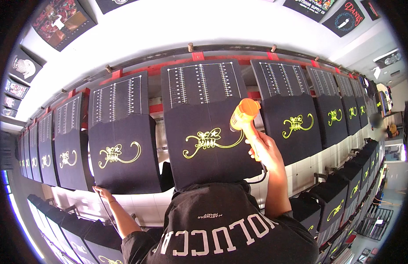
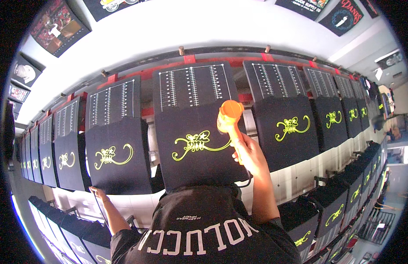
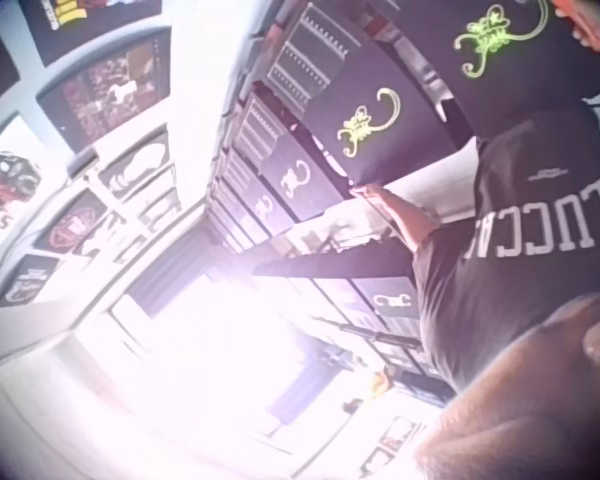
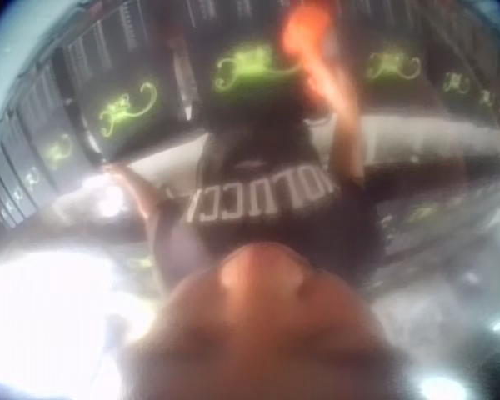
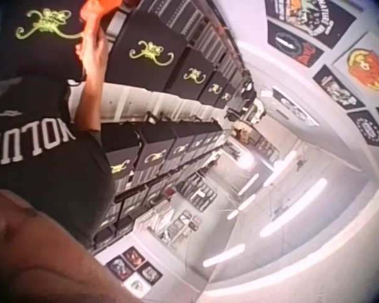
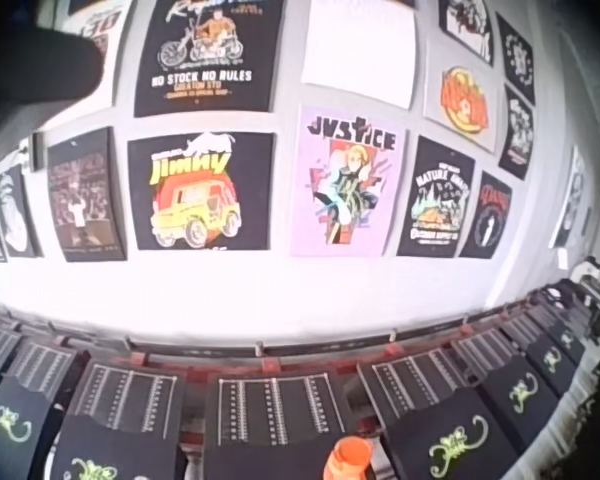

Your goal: The person uses a heat gun to dry yellow ink on a series of black t-shirts mounted on platens, moving sequentially from one t-shirt to the next.

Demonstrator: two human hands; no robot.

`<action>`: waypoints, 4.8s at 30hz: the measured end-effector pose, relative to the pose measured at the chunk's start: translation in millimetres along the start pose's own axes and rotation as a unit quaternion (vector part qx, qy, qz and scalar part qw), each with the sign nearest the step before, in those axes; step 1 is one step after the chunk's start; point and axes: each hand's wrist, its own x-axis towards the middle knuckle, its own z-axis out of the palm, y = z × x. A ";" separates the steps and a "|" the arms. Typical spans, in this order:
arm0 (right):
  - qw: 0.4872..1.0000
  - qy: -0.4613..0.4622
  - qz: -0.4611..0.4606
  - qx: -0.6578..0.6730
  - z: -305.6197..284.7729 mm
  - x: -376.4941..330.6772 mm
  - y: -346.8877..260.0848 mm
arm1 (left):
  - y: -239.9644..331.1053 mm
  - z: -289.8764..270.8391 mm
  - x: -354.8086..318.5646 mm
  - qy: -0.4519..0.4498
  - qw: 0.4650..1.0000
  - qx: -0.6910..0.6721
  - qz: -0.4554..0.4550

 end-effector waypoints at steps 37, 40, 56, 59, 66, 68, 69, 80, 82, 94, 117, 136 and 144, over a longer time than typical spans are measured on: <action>0.999 0.016 0.028 -0.020 -3.7 -52.8 15.2 | -0.4 26.9 -37.1 0.040 0.980 0.150 0.124; 1.000 0.010 0.027 -0.011 1.9 -55.8 16.5 | -0.7 27.2 -35.6 0.064 0.977 0.155 0.135; 0.996 -0.084 0.028 -0.023 43.6 -48.8 9.9 | 10.0 26.7 -44.3 0.091 0.979 0.122 0.135; 0.996 -0.087 0.034 -0.019 50.4 -39.2 7.0 | 22.6 30.8 -55.9 0.081 0.981 0.127 0.122; 0.998 -0.061 0.000 -0.004 58.5 -19.8 1.1 | 13.7 26.0 -44.8 0.093 0.981 0.096 0.137; 0.998 -0.066 0.021 -0.008 56.0 -20.5 0.1 | 22.4 30.3 -54.5 0.076 0.981 0.130 0.120; 0.997 -0.073 0.034 0.012 52.1 -23.7 -5.6 | 19.5 27.1 -51.5 0.081 0.982 0.119 0.120; 1.000 -0.001 0.001 0.008 63.0 -16.5 4.0 | 13.2 13.5 -3.7 0.063 0.995 0.052 -0.050; 1.000 -0.001 -0.003 -0.008 71.2 -11.9 1.2 | 14.2 9.4 5.4 0.053 0.980 0.185 0.044; 1.000 0.001 0.016 -0.018 92.4 -14.3 -9.9 | 0.4 31.4 23.4 0.035 0.970 0.232 0.057; 0.998 -0.046 -0.009 -0.046 120.4 -12.0 -13.2 | -7.1 32.9 26.2 0.072 0.976 0.204 0.027; 0.999 -0.019 0.024 -0.043 96.3 -31.9 -0.3 | -7.2 29.4 27.2 0.046 0.972 0.228 0.018; 0.996 -0.085 0.022 -0.020 131.8 -20.5 -9.9 | 11.1 28.4 18.2 0.054 0.971 0.231 0.029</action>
